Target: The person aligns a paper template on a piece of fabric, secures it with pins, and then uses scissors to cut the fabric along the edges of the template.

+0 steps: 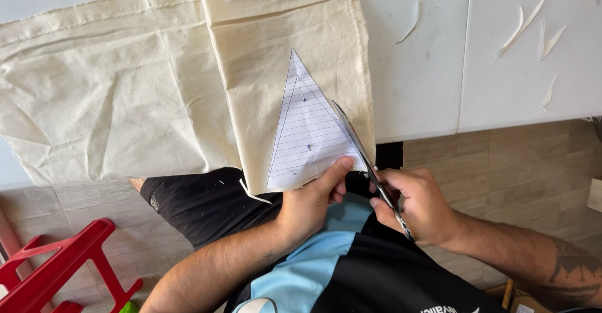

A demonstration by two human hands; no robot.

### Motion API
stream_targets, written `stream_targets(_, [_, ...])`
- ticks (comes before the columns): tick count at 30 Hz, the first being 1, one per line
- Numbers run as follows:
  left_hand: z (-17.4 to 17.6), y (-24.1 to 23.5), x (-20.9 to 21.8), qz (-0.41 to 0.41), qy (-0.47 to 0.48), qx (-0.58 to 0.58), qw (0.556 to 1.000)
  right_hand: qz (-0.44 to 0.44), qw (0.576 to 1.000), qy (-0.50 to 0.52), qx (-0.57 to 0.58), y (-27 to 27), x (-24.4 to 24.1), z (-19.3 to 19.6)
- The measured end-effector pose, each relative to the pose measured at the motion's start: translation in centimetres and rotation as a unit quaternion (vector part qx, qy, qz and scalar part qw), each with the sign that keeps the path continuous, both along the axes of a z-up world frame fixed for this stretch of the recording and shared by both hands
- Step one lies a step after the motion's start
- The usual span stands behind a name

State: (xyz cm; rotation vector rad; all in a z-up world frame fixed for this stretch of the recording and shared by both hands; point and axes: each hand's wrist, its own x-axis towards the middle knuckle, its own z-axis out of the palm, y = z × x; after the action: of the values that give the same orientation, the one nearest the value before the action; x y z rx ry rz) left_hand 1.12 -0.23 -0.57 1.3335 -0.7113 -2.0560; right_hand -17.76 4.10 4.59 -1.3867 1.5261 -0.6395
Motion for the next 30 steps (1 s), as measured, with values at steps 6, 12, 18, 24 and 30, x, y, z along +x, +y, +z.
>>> stream_targets(6, [-1.0, 0.1, 0.3, 0.008, 0.034, 0.005, 0.999, -0.003, 1.0, -0.012, -0.019, -0.2, 0.2, -0.2])
stream_targets(12, [1.4, 1.0, 3.9, -0.145, 0.073, -0.106, 0.981, -0.018, 0.999, -0.04, -0.004, 0.1, 0.7, 0.7])
stream_targets(18, [7.2, -3.8, 5.7, -0.067, -0.315, -0.833, 0.451, 0.035, 0.999, 0.028, 0.03, 0.4, 0.5, 0.9])
stream_targets(24, [5.3, -5.3, 4.0, -0.081, -0.51, -0.777, 0.361, 0.022, 0.997, 0.048, 0.056, 0.0, 0.3, 1.0])
stream_targets(30, [4.7, -5.3, 4.3, -0.067, -0.456, -0.81, 0.363, 0.015, 0.994, 0.027, 0.106, 0.1, 0.5, 1.7])
